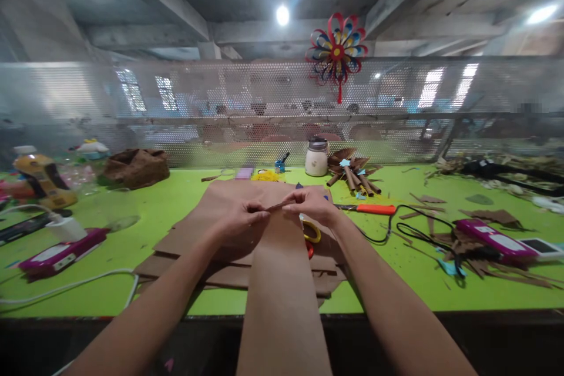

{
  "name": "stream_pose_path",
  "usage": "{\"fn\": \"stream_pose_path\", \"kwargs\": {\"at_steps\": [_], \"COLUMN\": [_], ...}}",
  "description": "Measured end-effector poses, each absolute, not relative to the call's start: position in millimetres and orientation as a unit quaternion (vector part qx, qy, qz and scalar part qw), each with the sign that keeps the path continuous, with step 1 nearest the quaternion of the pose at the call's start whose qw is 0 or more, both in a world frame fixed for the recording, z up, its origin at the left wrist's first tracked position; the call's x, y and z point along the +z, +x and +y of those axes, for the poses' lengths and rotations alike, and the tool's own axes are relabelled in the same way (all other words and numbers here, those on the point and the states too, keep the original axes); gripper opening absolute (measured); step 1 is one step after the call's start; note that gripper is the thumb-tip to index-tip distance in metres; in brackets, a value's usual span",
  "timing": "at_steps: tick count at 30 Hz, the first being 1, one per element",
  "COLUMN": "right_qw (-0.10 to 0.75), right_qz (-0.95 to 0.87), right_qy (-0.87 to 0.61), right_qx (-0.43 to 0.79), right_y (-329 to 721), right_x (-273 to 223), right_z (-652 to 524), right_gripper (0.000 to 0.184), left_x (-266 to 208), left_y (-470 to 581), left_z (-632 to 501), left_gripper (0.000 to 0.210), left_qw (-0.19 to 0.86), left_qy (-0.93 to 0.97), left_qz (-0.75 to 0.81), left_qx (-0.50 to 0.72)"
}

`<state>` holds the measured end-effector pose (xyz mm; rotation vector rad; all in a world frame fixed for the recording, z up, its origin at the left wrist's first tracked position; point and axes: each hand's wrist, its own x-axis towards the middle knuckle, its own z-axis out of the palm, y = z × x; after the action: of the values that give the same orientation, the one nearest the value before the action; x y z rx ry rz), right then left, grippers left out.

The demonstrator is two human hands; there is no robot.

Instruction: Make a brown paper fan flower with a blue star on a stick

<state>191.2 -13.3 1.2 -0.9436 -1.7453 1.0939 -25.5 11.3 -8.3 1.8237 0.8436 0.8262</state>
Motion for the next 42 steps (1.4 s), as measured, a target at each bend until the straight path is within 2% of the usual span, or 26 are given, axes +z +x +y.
{"fn": "stream_pose_path", "kwargs": {"at_steps": [3,11,15,27,35,39,42], "right_qw": [0.398,0.416,0.41,0.382,0.387,0.393,0.396], "right_qz": [-0.71,-0.725,-0.735,-0.751,-0.73,-0.71,-0.72], "right_qy": [-0.359,-0.381,-0.397,-0.404,-0.403,-0.383,-0.384], "right_qx": [0.458,0.396,0.365,0.356,0.395,0.441,0.422], "right_y": [192,192,193,193,190,186,186], "right_x": [2,1,2,-8,-5,-6,-8], "right_z": [-15,-12,-11,-4,-8,-11,-10], "right_gripper": [0.039,0.031,0.031,0.032,0.029,0.037,0.03], "left_x": [-5,1,0,-2,-1,-2,-3], "left_y": [-27,-31,-31,-29,-30,-30,-31], "left_z": [12,9,11,6,9,11,11], "left_gripper": [0.021,0.033,0.037,0.033,0.035,0.037,0.036], "left_qw": [0.408,0.413,0.387,0.276,0.265,0.273,0.29], "left_qy": [0.769,0.793,0.816,0.861,0.866,0.854,0.844], "left_qz": [0.355,0.342,0.334,0.34,0.338,0.358,0.362], "left_qx": [0.34,0.288,0.269,0.259,0.256,0.26,0.267]}}
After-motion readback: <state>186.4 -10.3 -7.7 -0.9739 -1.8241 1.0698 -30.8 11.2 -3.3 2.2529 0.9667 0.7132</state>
